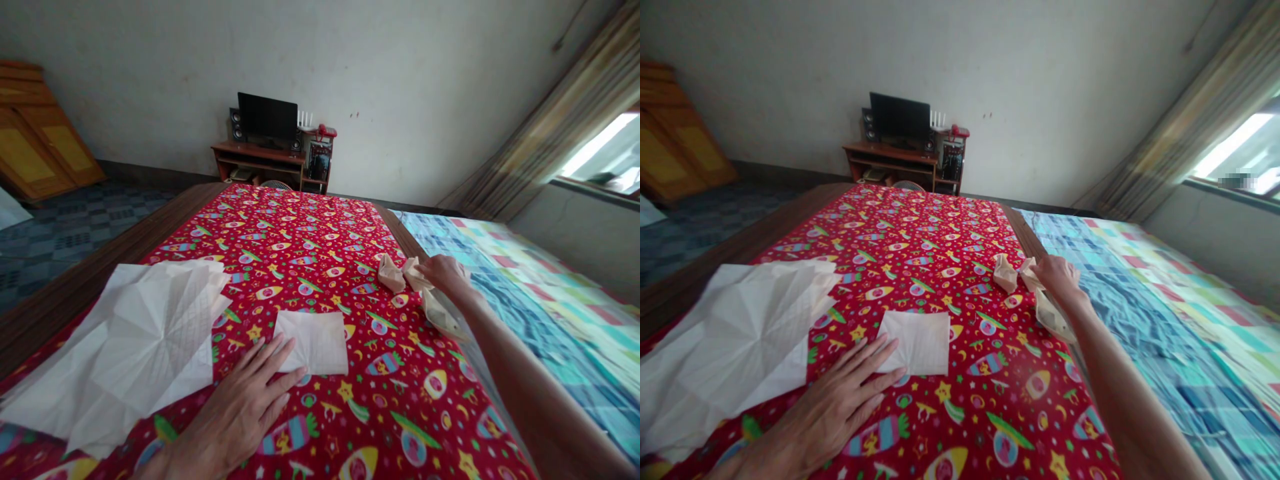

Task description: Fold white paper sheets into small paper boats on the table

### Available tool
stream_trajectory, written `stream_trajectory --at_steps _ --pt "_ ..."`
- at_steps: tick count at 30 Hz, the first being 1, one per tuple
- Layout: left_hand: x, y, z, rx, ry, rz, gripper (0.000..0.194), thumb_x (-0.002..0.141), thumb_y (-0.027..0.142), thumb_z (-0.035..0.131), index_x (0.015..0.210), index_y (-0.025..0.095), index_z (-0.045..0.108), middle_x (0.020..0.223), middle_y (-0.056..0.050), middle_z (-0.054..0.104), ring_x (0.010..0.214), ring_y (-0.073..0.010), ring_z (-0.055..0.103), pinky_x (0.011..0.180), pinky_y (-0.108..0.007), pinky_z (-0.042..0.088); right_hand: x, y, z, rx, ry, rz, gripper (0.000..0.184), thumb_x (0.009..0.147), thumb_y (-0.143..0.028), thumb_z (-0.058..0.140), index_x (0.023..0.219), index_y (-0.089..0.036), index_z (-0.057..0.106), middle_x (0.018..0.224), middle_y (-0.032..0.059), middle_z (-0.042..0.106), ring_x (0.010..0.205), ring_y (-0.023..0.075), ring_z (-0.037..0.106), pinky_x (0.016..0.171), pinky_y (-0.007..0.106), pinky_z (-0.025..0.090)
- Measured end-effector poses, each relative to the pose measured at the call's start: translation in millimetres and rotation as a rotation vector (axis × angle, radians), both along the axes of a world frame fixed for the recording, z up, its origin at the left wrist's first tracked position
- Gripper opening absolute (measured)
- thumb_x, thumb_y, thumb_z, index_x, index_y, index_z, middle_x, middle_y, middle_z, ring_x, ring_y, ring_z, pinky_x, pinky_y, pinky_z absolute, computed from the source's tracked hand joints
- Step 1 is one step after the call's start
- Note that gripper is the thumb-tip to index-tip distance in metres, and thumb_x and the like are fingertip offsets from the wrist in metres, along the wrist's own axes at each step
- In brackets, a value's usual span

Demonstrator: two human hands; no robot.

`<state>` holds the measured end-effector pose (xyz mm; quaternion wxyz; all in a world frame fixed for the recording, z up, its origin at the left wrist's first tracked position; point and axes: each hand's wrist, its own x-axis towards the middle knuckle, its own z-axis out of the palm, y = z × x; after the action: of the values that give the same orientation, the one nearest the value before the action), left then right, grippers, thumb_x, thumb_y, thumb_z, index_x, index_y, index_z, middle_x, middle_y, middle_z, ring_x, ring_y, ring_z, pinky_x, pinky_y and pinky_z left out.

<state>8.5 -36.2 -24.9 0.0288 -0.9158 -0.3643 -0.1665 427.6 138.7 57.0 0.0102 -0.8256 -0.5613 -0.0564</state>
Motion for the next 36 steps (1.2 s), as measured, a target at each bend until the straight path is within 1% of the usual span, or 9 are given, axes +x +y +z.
stream_trajectory --at_steps 4,8,13,18,22,28,31,33,36 --pt "0.4 0.4 -0.8 0.02 -0.002 0.006 0.045 0.092 0.023 0.048 0.136 0.034 0.045 0.148 -0.001 0.037 0.133 -0.0244 0.038 0.106 -0.042 0.041 1.0 0.6 -13.1 -0.021 0.016 0.034 0.028 0.081 -0.033 0.052 0.087 -0.016 0.074 0.083 0.0124 0.068 0.075 0.0237 0.062 0.058 0.028 0.039" --pt "0.8 0.7 -0.7 0.037 0.04 0.006 0.047 0.091 0.022 0.048 0.136 0.034 0.044 0.146 -0.003 0.04 0.133 -0.0255 0.038 0.103 -0.044 0.044 -5.4 2.9 -14.8 -0.007 0.029 0.1 0.028 0.079 -0.033 0.053 0.092 -0.02 0.074 0.089 0.0085 0.07 0.079 0.0217 0.063 0.055 0.025 0.037" --pt "-0.2 0.9 -4.0 0.032 0.07 0.012 0.05 0.093 0.023 0.046 0.141 0.035 0.036 0.149 -0.004 0.036 0.136 -0.0245 0.035 0.104 -0.044 0.043 -13.0 6.0 -15.6 0.002 0.002 0.115 0.029 0.079 -0.033 0.052 0.092 -0.02 0.074 0.095 0.0113 0.07 0.085 0.0246 0.063 0.057 0.026 0.037" --pt "-0.7 0.3 -4.2 0.009 0.032 0.009 0.047 0.093 0.022 0.047 0.138 0.036 0.042 0.15 -0.002 0.034 0.135 -0.0253 0.036 0.105 -0.044 0.043 -15.5 3.7 -18.8 -0.022 -0.002 0.133 0.032 0.081 -0.036 0.05 0.094 -0.019 0.074 0.096 0.0127 0.069 0.087 0.0266 0.063 0.058 0.028 0.038" --pt "-0.3 0.1 -2.4 -0.012 -0.002 0.0 0.047 0.092 0.021 0.048 0.136 0.035 0.044 0.151 -0.001 0.032 0.135 -0.0258 0.036 0.105 -0.044 0.042 -17.0 -1.5 -12.5 -0.013 0.005 0.119 0.037 0.085 -0.044 0.047 0.089 -0.019 0.074 0.089 0.0119 0.069 0.081 0.0247 0.063 0.057 0.027 0.037" --pt "-0.5 0.7 -5.2 0.027 0.05 0.013 0.049 0.094 0.022 0.046 0.14 0.035 0.038 0.15 -0.003 0.033 0.136 -0.0245 0.035 0.106 -0.043 0.041 -16.6 -11.7 8.4 0.091 -0.002 0.079 0.047 0.09 -0.047 0.037 0.082 -0.018 0.073 0.078 0.0112 0.067 0.072 0.0218 0.06 0.052 0.027 0.029" --pt "-0.9 1.4 -7.4 0.039 0.05 0.008 0.048 0.094 0.024 0.046 0.14 0.035 0.038 0.151 -0.002 0.032 0.135 -0.0241 0.035 0.106 -0.042 0.04 -25.9 -27.1 14.2 0.224 0.012 0.166 0.044 0.089 -0.046 0.041 0.076 -0.017 0.071 0.068 0.0078 0.065 0.062 0.0177 0.056 0.05 0.027 0.026" --pt "-1.1 1.9 -8.0 0.041 0.042 0.004 0.048 0.094 0.024 0.046 0.139 0.036 0.039 0.151 -0.001 0.032 0.135 -0.0239 0.036 0.106 -0.042 0.04 -43.0 -46.3 13.0 0.304 0.037 0.286 0.041 0.089 -0.042 0.043 0.069 -0.016 0.068 0.06 0.0053 0.062 0.053 0.0146 0.052 0.049 0.026 0.026" --pt "-1.1 2.8 -8.0 0.047 0.039 0.006 0.047 0.094 0.023 0.045 0.139 0.036 0.04 0.15 -0.001 0.034 0.134 -0.0229 0.037 0.106 -0.041 0.039 -85.8 -88.7 2.5 0.311 0.173 0.636 0.042 0.093 -0.037 0.04 0.068 -0.017 0.066 0.058 0.0036 0.063 0.05 0.0123 0.053 0.05 0.024 0.033"
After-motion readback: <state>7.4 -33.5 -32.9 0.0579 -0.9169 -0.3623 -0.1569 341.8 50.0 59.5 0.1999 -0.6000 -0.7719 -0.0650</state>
